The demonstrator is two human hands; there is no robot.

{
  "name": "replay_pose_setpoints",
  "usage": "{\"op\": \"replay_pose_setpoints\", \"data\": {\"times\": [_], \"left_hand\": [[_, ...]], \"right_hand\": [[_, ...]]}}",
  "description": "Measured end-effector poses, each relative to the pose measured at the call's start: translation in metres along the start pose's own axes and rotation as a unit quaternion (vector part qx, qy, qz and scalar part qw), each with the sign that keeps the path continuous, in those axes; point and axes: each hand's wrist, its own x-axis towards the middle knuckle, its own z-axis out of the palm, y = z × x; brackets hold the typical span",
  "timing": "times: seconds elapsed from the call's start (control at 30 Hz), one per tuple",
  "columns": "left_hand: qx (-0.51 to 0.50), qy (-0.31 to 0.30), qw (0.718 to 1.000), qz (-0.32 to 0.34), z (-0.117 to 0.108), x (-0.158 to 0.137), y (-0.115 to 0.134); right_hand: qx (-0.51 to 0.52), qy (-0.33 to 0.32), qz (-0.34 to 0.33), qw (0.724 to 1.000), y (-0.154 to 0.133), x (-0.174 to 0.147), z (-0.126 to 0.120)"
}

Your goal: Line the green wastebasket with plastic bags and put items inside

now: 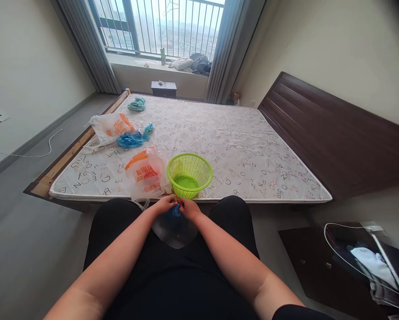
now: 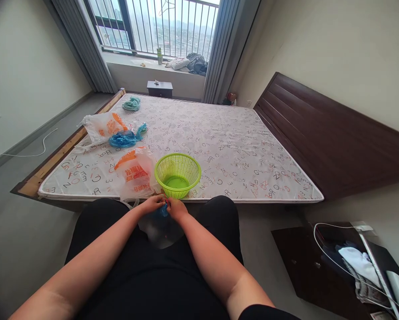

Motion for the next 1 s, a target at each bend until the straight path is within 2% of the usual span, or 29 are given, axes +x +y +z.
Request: {"op": "replay_pose_setpoints", "data": {"times": [0.13,0.37,1.0], "left_hand": [[-0.007,0.001,0.999,0.038,0.001,-0.001,0.001],[0.017,0.039,0.996,0.079,0.005,-0.001,0.003],[0.139,0.017,0.987,0.074,-0.004,-0.003,0.02]], "right_hand": [[0.07,0.021,0.006,0.997,0.007,0.005,0.004],[0.164,0.057,0.015,0.985,0.01,0.01,0.007],[0.162,0.062,0.005,0.985,0.007,0.009,0.004]]}}
